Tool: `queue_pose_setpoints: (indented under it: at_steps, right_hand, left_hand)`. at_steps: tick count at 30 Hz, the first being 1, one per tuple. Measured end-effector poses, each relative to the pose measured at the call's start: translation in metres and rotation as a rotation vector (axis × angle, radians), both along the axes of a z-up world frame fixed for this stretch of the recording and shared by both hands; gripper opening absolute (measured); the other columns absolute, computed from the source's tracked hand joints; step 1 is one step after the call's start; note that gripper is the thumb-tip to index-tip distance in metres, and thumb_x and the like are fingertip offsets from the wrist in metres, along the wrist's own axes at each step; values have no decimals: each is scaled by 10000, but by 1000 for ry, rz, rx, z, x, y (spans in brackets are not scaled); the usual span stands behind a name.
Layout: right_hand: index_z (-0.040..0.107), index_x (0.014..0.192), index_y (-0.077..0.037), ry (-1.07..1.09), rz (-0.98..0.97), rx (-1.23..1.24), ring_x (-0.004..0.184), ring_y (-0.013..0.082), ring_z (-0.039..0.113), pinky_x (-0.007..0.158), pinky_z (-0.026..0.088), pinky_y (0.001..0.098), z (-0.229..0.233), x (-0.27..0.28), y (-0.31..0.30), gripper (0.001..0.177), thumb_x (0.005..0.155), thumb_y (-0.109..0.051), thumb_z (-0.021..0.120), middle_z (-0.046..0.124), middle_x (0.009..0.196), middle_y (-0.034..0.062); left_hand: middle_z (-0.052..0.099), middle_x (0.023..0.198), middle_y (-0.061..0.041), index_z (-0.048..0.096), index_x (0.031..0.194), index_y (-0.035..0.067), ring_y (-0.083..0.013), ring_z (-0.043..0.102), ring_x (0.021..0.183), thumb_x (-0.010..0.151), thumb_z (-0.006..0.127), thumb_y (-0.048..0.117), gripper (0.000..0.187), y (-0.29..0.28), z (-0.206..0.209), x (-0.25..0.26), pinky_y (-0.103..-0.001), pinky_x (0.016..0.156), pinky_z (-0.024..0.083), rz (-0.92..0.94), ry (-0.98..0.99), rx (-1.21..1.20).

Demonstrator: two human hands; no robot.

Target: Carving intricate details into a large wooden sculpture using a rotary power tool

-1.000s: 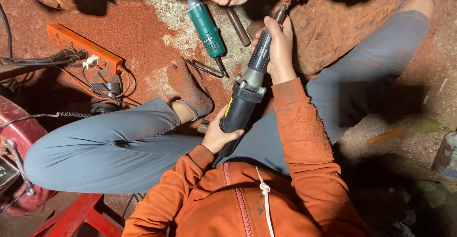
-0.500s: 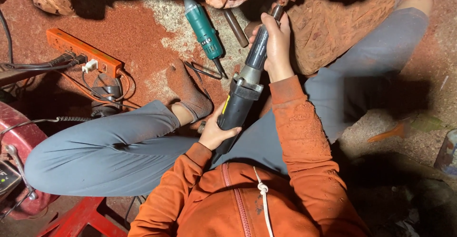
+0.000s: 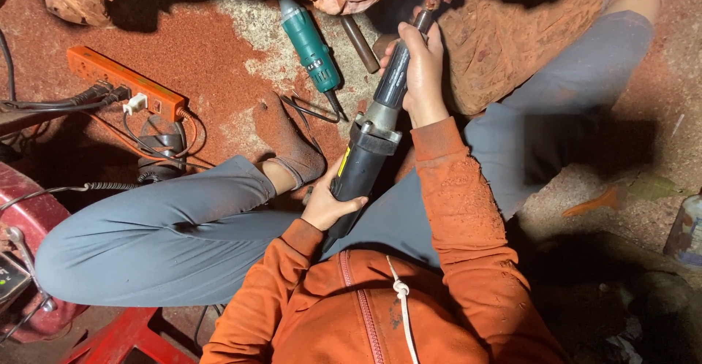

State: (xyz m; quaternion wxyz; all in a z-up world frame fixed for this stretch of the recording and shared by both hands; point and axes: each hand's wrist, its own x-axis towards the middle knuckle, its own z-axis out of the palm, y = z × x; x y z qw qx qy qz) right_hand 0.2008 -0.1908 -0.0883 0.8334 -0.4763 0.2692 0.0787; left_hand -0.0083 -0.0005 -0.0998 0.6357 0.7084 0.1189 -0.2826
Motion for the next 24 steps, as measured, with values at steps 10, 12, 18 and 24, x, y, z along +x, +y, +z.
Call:
queue_pose_setpoints:
  at_steps: [10,12,18,24]
  right_hand:
    - [354,1511,-58,-9,-9,25,509,140,598,424,492,269,-3,-2,1,670,910,-198,614,609,720,81]
    - [358,1512,-51,-3,-17,23,506,141,596,417,480,267,-2,0,1,674,907,-207,609,606,718,79]
    - [404,1476,-60,3,-34,45,509,145,596,412,475,270,-4,3,0,620,910,-201,616,612,726,86]
    - [366,1513,-39,-4,-33,44,507,139,598,420,473,261,-4,4,0,675,908,-214,611,613,724,82]
  left_hand:
    - [700,1233,-113,420,1530,99,-212,684,1043,651,805,106,959,3,2,0,-308,930,528,-7,8,16]
    - [694,1248,-111,423,1528,102,-213,683,1061,646,813,116,965,4,0,1,-306,938,526,-6,15,29]
    - [669,1295,-124,426,1523,93,-221,666,1110,655,809,89,949,4,5,7,-321,973,519,15,0,-21]
    - [668,1284,-128,414,1530,85,-216,668,1084,656,806,87,958,3,7,7,-311,947,528,21,23,-9]
